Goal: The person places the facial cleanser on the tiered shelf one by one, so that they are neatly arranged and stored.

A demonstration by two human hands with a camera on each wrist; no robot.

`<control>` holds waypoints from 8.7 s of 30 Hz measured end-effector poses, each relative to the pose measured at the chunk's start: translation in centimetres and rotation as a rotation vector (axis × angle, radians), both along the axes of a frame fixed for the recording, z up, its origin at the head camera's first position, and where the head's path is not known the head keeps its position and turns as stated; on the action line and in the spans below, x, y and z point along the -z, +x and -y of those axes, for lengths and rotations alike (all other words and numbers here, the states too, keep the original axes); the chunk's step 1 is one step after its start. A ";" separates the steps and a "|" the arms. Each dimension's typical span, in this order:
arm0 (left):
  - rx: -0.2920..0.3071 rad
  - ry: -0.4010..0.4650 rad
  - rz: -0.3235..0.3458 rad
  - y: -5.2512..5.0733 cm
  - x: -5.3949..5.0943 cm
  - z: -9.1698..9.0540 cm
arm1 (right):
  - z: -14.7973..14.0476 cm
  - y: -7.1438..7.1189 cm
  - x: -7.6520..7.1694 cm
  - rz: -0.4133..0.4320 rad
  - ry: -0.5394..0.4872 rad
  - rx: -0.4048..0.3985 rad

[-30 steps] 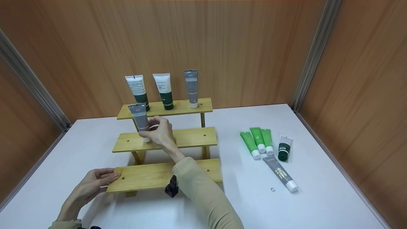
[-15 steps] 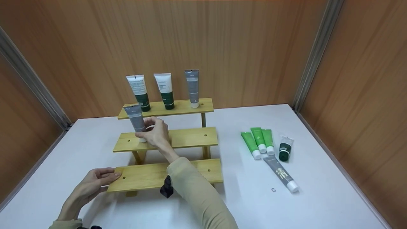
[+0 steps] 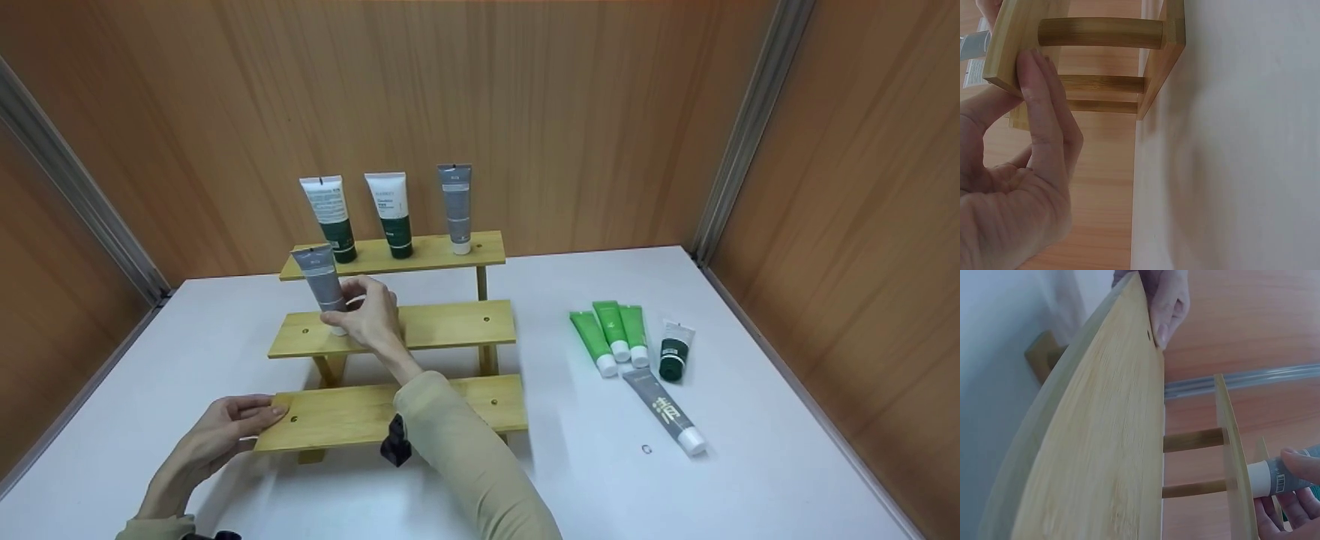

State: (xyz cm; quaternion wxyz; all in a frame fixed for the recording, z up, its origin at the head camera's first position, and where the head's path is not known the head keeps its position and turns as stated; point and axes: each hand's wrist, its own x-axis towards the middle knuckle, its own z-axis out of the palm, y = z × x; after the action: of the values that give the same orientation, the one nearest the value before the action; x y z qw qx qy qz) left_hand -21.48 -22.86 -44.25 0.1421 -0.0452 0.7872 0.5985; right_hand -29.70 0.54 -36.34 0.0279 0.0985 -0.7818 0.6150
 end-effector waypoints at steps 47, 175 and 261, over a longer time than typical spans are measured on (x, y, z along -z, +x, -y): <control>0.025 0.043 -0.011 0.3 -0.1 0.0 | -30.8 6.9 7.2 -0.024 0.586 0.092; 0.085 0.057 -0.014 0.2 -0.1 0.4 | -31.6 6.7 9.1 0.114 0.722 -0.044; 0.040 0.021 -0.017 0.2 0.0 0.2 | -28.0 5.6 2.3 0.081 0.244 -0.006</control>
State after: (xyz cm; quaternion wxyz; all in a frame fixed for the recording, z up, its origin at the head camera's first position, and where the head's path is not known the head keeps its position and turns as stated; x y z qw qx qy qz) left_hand -21.24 -23.01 -44.20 0.1477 -0.0230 0.7827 0.6042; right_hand -24.05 28.53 -38.68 -0.0174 0.0785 -0.8511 0.5188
